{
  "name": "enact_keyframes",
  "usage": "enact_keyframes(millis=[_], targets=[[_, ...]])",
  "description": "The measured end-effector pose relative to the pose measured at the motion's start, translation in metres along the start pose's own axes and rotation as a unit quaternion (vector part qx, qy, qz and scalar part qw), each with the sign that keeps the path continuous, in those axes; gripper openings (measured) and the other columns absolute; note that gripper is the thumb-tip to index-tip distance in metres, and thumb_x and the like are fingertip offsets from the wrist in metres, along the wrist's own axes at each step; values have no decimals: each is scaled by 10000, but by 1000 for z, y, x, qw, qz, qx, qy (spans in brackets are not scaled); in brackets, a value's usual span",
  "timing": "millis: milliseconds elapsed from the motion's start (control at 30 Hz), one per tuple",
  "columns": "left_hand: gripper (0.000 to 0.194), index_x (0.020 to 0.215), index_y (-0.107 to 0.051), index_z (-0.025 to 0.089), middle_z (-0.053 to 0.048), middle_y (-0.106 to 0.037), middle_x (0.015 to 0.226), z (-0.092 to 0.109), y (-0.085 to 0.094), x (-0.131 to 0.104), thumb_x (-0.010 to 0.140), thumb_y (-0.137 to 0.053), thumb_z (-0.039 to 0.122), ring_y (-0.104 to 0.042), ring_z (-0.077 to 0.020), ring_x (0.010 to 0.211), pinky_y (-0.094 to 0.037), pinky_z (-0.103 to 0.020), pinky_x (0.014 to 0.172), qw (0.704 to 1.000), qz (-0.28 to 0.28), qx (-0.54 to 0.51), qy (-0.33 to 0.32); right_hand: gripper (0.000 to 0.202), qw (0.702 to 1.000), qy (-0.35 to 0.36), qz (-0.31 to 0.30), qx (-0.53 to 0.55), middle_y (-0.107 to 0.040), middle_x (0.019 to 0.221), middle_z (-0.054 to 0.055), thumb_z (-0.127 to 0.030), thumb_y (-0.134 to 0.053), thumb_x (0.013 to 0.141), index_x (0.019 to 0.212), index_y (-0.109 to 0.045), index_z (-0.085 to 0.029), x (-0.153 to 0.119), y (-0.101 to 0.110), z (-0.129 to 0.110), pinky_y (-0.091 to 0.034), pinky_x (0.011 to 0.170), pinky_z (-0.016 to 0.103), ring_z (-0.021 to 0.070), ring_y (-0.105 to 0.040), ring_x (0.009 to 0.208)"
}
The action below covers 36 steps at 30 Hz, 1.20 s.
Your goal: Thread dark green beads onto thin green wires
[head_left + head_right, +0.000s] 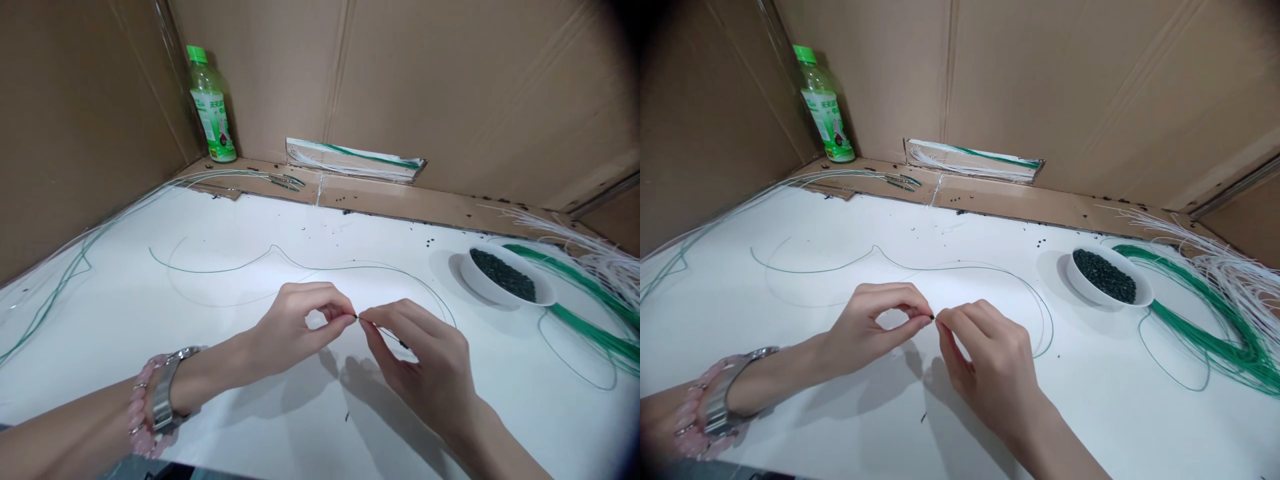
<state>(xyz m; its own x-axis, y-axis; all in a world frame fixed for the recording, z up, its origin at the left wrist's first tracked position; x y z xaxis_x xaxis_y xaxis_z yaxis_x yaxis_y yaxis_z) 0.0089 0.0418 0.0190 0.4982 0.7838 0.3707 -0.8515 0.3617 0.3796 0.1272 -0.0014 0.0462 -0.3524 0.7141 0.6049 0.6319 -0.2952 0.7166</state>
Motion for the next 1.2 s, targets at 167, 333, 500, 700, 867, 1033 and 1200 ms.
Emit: enact_keyframes(millis=[167,333,500,700,867,1033,1200], targets=[[131,782,-633,157,-36,-623,705,1,0,2,851,-524,185,-562,-113,632,-469,-229,629,999,-13,37,-19,146,998,32,-2,-45,-628,651,-1,-37,-545,790,792,-592,-176,-2,-1,1,-405,512,223,108,-572,592],[156,790,-640,159,-45,-637,724,3,-3,0,862,-507,197,-581,-117,641,-481,-225,628,998,-33,52,-27,136,997,37,-8,-60,-622,626,-4,-54,-542,799,784,-596,-179,-2,-1,1,-389,495,227,103,-561,565],[152,803,-646,170,-42,-638,726,1,-4,-1,853,-503,182,-587,-122,649,-485,-229,630,997,-42,55,-27,114,995,66,-13,-74,-633,625,-5,-71,-562,791,784,-584,-182,-2,-3,-5,-404,506,235,108,-565,555],[127,782,-630,154,-37,-633,707,2,-1,0,850,-530,194,-570,-112,630,-478,-227,633,999,-11,37,-15,133,997,44,32,-52,-622,613,-17,-56,-574,756,767,-553,-186,0,6,-2,-420,492,208,90,-564,538],[125,797,-630,157,-35,-635,723,2,-4,-2,855,-522,183,-577,-111,637,-484,-229,633,999,-26,30,-15,133,996,54,29,-72,-602,582,-22,-60,-570,743,741,-556,-192,-2,4,-4,-398,463,223,98,-551,515],[118,803,-630,141,-35,-639,728,3,-5,-3,853,-527,169,-581,-100,643,-489,-213,635,998,-32,39,-27,143,995,61,29,-76,-585,554,-22,-42,-566,728,700,-552,-182,0,3,-7,-378,444,219,91,-541,495],[92,797,-629,130,-29,-639,720,5,-5,-2,831,-544,122,-579,-91,629,-494,-205,612,998,-16,32,-56,136,995,59,42,-69,-590,565,-27,-51,-563,743,689,-562,-176,0,3,-8,-377,455,207,81,-543,507]])
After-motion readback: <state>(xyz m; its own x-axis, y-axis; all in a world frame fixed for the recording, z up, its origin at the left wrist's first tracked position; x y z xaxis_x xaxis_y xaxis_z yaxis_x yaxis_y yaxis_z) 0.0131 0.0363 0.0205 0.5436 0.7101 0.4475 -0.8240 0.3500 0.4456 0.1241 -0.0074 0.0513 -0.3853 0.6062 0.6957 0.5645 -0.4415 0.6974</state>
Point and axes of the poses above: each hand's wrist, its own x-axis towards the middle knuckle, its own y-axis out of the back of the hand, z = x × y, the point moved 7 cm from there along x, towards the middle knuckle
